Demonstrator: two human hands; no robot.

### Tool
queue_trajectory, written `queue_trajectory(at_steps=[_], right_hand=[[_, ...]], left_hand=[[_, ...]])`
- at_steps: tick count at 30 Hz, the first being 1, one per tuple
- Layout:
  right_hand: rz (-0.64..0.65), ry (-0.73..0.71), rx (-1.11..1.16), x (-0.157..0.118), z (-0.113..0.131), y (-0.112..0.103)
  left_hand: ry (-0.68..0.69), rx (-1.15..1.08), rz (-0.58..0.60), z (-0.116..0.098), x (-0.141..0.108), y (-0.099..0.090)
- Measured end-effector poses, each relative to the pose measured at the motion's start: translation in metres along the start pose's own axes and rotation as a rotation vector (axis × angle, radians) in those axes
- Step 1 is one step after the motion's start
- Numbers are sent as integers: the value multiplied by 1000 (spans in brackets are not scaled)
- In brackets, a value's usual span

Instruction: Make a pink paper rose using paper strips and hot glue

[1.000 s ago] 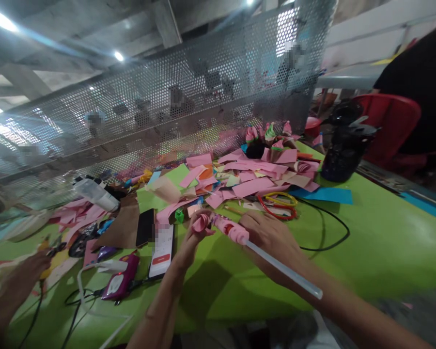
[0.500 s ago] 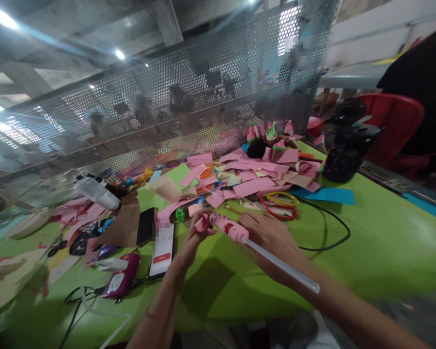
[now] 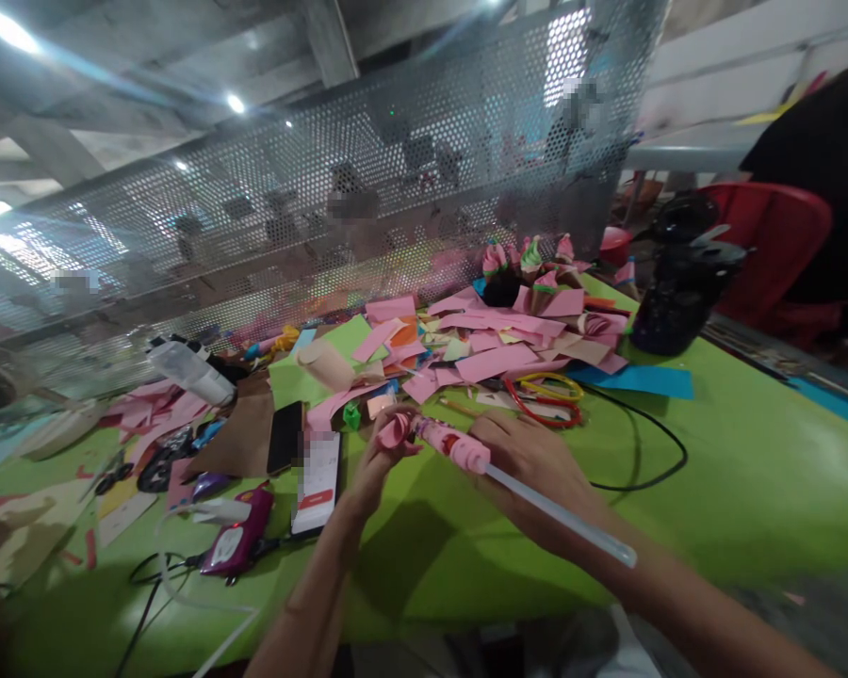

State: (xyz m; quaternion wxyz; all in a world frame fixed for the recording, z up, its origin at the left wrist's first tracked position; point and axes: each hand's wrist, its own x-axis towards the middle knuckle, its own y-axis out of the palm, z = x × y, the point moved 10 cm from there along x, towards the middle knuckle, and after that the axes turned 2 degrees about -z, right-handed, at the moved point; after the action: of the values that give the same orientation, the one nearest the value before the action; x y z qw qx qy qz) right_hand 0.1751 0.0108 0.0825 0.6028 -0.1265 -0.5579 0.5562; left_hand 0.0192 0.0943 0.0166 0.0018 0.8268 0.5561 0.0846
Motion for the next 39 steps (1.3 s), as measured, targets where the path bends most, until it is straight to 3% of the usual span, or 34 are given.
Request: queue_trajectory(at_steps=[5, 11, 17, 22, 26, 29, 31, 34, 37, 39], right_hand=[[-8, -41, -5, 1, 5, -3], [6, 20, 29, 1, 0, -3], [-15, 118, 248, -2, -15, -17], [-33, 409, 534, -21, -66, -34], [-67, 750, 499, -68, -125, -56], [-16, 873, 479, -101, -155, -60], [24, 880, 379, -117, -172, -59], [74, 833, -26, -129, -195, -63], [30, 729, -327, -123, -194, -76], [-17, 676, -425, -112, -177, -86]], left_hand=[[-29, 2, -23, -1, 0, -2], [-13, -26, -3, -3, -1, -1], [-5, -19, -20, 0, 2, -5], [35, -11, -48, -1, 5, -13], [33, -5, -40, 2, 7, -15], [22, 13, -8, 1, 4, -10], [15, 3, 21, 0, 2, -4], [26, 1, 2, -3, 0, -2], [1, 5, -8, -3, -1, -2], [-4, -1, -5, -5, -2, 0]])
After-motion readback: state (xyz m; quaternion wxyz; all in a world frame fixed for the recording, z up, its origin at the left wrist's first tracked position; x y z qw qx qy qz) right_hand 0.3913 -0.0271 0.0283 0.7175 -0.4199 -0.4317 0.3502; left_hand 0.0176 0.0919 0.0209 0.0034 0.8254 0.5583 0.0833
